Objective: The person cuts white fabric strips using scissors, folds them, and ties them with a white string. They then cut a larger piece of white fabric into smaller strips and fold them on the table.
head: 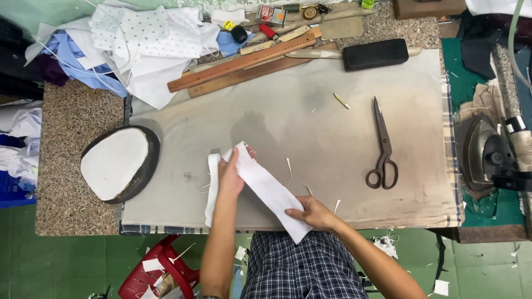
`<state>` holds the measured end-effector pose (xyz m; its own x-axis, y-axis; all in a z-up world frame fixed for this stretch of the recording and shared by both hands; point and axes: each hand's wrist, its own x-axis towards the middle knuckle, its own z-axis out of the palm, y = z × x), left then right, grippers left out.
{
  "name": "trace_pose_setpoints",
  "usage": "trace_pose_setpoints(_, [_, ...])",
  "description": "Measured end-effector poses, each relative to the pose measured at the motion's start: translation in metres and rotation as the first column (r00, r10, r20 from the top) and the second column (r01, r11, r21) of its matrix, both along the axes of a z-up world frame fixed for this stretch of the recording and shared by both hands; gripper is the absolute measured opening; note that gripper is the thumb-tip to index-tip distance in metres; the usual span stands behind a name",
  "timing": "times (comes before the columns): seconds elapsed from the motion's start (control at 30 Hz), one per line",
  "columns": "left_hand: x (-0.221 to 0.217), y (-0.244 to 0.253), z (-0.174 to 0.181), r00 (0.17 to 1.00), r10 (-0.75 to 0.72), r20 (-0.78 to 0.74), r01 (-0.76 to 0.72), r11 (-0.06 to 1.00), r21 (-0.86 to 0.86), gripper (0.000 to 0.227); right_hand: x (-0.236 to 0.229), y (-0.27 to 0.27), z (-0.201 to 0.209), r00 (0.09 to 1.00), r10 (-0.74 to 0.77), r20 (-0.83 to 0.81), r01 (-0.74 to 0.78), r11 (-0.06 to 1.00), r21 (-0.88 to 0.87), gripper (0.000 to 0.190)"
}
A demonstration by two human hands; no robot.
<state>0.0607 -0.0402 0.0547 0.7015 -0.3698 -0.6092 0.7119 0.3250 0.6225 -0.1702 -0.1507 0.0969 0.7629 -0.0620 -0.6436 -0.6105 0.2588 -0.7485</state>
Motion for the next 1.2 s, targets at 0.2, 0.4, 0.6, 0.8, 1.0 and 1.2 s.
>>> trace_pose_setpoints(0.2, [0.040,-0.025,0.128,0.929,0.064,0.364,-0.166,0.952,0.257,0.040,0.010,-0.009,-0.017,0.986,-0.146,0.075,0.149,0.988,-0.043,0.027])
trace_pose_setpoints(0.4, [0.073,-0.029,0.217,0.323,0.131,0.937,-0.490,0.870,0.047,0.015,0.014,-0.035,-0.058,0.981,0.121,0.149,0.079,0.452,-0.889,0.044])
trace_pose_setpoints(0.6, [0.079,-0.057,0.090,0.051,-0.267,0.962,-0.432,0.863,0.263,0.029,0.053,-0.043,-0.110,0.904,0.415,0.106,0.080,0.079,-0.994,0.058])
trace_pose_setpoints(0.8, [0.034,-0.080,-0.038,0.192,-0.488,0.852,-0.264,0.810,0.523,0.056,-0.081,-0.017,-0.071,0.620,0.783,0.057,-0.046,0.109,-0.993,0.060])
trace_pose_setpoints(1.0, [-0.025,-0.087,-0.097,0.233,-0.596,0.769,-0.134,0.763,0.632,0.044,-0.273,-0.034,-0.100,0.761,0.632,0.145,0.085,0.123,-0.989,0.045])
trace_pose_setpoints(1.2, [-0.103,-0.078,-0.044,-0.252,-0.959,0.129,-0.012,0.136,0.991,0.127,-0.254,-0.059,-0.080,0.891,0.404,0.206,0.246,-0.049,-0.968,0.012])
